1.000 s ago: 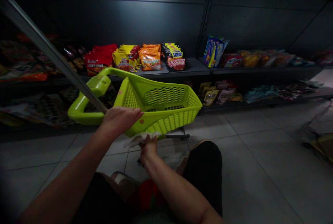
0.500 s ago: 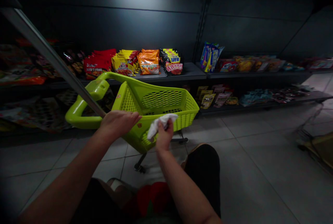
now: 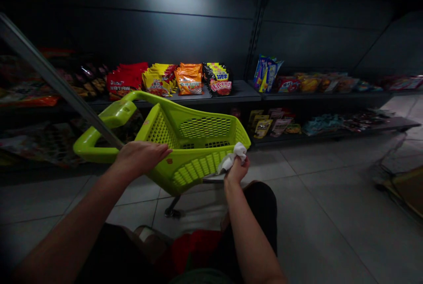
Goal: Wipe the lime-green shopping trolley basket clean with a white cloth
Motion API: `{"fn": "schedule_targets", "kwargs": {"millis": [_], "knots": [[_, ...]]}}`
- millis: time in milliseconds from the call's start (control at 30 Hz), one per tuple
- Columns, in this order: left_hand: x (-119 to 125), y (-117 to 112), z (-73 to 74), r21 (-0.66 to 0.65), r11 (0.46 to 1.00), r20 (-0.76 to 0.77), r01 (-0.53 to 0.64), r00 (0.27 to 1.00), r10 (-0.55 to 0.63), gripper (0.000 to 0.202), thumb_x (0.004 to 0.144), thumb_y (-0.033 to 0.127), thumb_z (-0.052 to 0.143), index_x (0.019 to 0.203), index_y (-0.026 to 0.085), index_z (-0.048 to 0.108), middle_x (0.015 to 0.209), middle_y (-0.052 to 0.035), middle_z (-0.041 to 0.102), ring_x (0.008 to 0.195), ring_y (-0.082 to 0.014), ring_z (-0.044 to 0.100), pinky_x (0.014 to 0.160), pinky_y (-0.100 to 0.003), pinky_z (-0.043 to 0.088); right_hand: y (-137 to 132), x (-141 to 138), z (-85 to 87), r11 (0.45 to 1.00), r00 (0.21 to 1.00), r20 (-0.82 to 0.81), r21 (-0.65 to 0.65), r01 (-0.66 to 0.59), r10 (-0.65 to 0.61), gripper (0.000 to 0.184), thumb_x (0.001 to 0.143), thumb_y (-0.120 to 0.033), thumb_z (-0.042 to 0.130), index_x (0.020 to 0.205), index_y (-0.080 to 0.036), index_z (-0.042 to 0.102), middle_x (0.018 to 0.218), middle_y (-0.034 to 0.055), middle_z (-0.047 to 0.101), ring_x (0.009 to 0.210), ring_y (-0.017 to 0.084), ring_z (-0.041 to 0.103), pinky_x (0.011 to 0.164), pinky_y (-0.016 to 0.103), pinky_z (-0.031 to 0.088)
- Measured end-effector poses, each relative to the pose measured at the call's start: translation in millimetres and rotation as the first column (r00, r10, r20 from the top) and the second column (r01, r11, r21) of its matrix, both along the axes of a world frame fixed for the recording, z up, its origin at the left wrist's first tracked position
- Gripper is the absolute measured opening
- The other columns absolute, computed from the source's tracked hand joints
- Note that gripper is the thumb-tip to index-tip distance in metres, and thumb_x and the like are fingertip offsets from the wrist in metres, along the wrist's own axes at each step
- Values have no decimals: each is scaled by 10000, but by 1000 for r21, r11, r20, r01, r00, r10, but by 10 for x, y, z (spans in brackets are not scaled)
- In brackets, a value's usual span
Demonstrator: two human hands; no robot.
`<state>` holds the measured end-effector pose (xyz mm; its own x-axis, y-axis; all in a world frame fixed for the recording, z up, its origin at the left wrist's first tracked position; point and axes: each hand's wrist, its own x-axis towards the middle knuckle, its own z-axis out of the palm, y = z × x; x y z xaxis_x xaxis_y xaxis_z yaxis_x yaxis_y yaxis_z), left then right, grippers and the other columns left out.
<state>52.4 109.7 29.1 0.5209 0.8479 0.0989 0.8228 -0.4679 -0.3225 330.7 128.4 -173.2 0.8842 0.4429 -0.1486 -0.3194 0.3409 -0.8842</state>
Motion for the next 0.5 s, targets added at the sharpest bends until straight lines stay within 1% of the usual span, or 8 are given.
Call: {"fn": "schedule_targets", "kwargs": {"millis": [67, 133, 200, 267, 300, 367, 433, 500], "knots": [[2, 7, -3, -4, 1000, -4, -4, 1000, 4, 441, 1024, 452, 333, 903, 243, 702, 849, -88, 793, 776, -322, 761, 566, -335, 467, -25, -318, -60, 996, 996, 12, -7, -91, 91, 502, 681, -370, 652, 1152, -210, 590, 1002, 9, 665, 793, 136, 618, 691, 232, 502], [7, 16, -11, -5, 1000, -21, -18, 1000, 18, 443, 1026, 450, 326, 911, 245, 701, 858, -88, 795, 776, -316, 761, 571, -328, 467, -139, -847, -161, 967, 967, 18, -5, -255, 255, 484, 682, -343, 647, 1145, -204, 618, 1048, 29, 690, 860, 149, 638, 731, 233, 515], [7, 24, -19, 7, 999, -38, -36, 999, 37, 452, 1028, 451, 313, 911, 244, 698, 850, -86, 793, 768, -315, 760, 572, -327, 466, -279, -1334, -271, 876, 876, -23, 7, -482, 482, 418, 673, -324, 662, 1067, -187, 659, 979, 36, 716, 819, 160, 645, 703, 238, 522], [-1, 28, -24, 18, 999, -47, -51, 998, 52, 462, 1029, 453, 302, 913, 244, 697, 848, -85, 791, 769, -318, 758, 574, -332, 465, -361, -1539, -342, 777, 774, -74, 19, -630, 629, 366, 663, -329, 688, 995, -176, 679, 879, 25, 723, 733, 158, 637, 650, 239, 516], [-8, 28, -25, 23, 998, -45, -58, 997, 59, 463, 1029, 456, 301, 919, 244, 698, 852, -85, 790, 774, -320, 758, 576, -334, 465, -360, -1493, -348, 767, 762, -98, 22, -641, 640, 356, 664, -344, 700, 977, -177, 676, 840, 14, 718, 700, 152, 630, 632, 238, 511], [-25, 23, -23, 17, 998, -39, -67, 997, 68, 461, 1025, 470, 309, 934, 245, 701, 861, -88, 789, 785, -321, 757, 582, -334, 465, -267, -1127, -292, 847, 838, -134, 30, -531, 529, 367, 669, -383, 711, 975, -189, 646, 815, -10, 700, 679, 139, 623, 626, 235, 507], [-39, 17, -20, 7, 997, -34, -73, 997, 73, 466, 1022, 479, 312, 942, 243, 705, 862, -93, 789, 789, -318, 756, 589, -331, 464, -91, -570, -164, 956, 944, -155, 34, -291, 293, 373, 685, -391, 691, 998, -209, 601, 842, -25, 681, 694, 126, 621, 636, 231, 508], [-45, 15, -20, 3, 997, -31, -74, 997, 74, 482, 1023, 479, 301, 940, 237, 709, 859, -102, 786, 786, -312, 755, 595, -328, 465, 74, -114, -28, 995, 983, -160, 17, -94, 95, 389, 691, -345, 660, 1051, -224, 576, 927, -22, 676, 738, 118, 622, 661, 228, 513]]}}
